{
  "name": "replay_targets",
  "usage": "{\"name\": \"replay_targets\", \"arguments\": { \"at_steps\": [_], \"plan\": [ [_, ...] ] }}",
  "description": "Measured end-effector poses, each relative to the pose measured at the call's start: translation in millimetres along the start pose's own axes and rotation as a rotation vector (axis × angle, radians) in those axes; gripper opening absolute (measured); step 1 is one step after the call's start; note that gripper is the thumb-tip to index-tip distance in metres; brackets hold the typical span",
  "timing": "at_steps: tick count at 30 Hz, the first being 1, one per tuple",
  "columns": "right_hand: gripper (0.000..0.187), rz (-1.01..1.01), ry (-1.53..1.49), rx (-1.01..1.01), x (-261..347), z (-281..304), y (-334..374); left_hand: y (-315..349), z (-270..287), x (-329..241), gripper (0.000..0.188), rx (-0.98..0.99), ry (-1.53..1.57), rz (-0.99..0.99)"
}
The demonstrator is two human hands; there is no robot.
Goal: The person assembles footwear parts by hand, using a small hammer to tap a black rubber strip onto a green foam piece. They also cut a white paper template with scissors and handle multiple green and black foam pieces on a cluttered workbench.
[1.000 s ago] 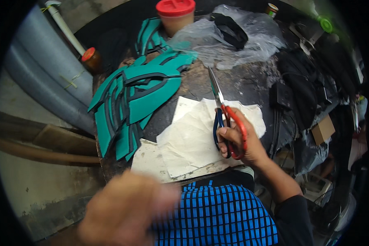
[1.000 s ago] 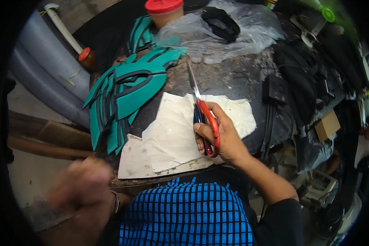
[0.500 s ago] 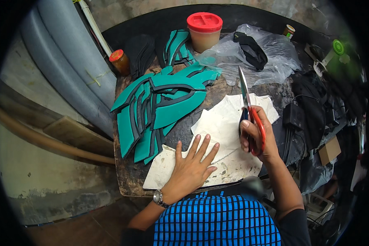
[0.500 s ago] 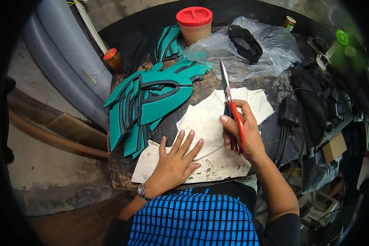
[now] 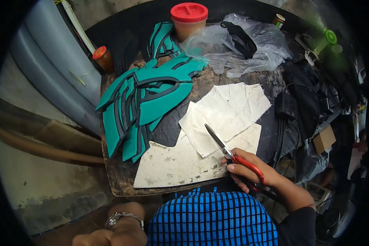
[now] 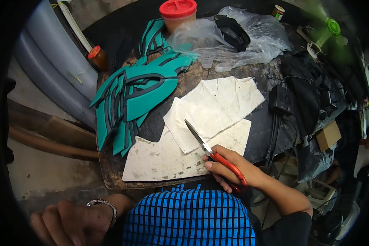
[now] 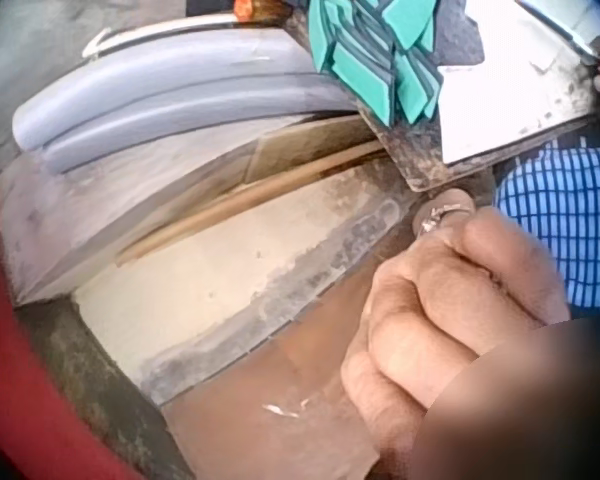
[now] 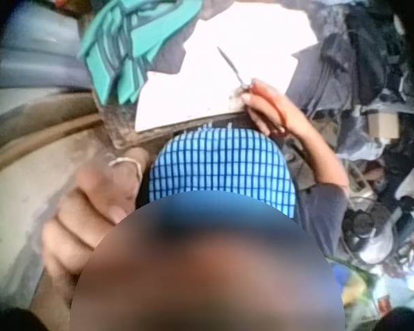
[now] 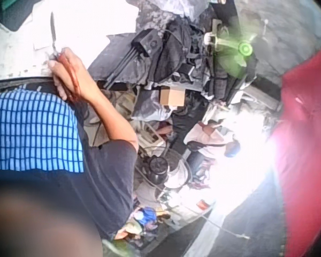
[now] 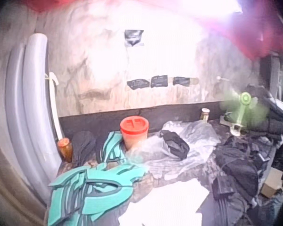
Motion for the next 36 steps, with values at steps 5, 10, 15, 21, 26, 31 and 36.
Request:
{"name": "replay_targets", "arguments": {
  "at_steps": [5,10,15,21,26,31,36],
  "plan": [
    [0.030,-0.176,0.142,0.029,-10,2,35,2,-4,3,0.053,-0.107,0.030,-0.043],
    [0.042,-0.305,0.319,0.056,-19,7,46,13,-1,10,0.050,-0.252,-0.041,-0.036],
    [0.041,-0.237,0.186,0.006,-22,5,32,54,40,96,0.054,-0.447,-0.160,0.809],
    [0.036,-0.021,0.236,-0.130,-15,4,22,81,42,185,0.057,-0.566,0.245,0.858],
    [0.037,0.059,0.493,-0.200,-17,5,23,77,47,213,0.052,-0.687,0.432,0.677],
    [0.050,0.051,0.437,-0.136,-18,3,27,73,49,215,0.053,-0.573,0.286,0.693],
    [0.057,-0.052,0.358,-0.093,-12,-2,25,67,45,207,0.074,-0.535,0.173,0.662]
  ]
}}
Point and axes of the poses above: each hand's wrist, its own y-axis away from the middle knuckle, its own z-axis out of the back of the hand, x = y × z, the point moved 7 cm from there along -y, towards the middle knuckle, and after that the axes turned 12 degrees about x, right-handed, at the moved point
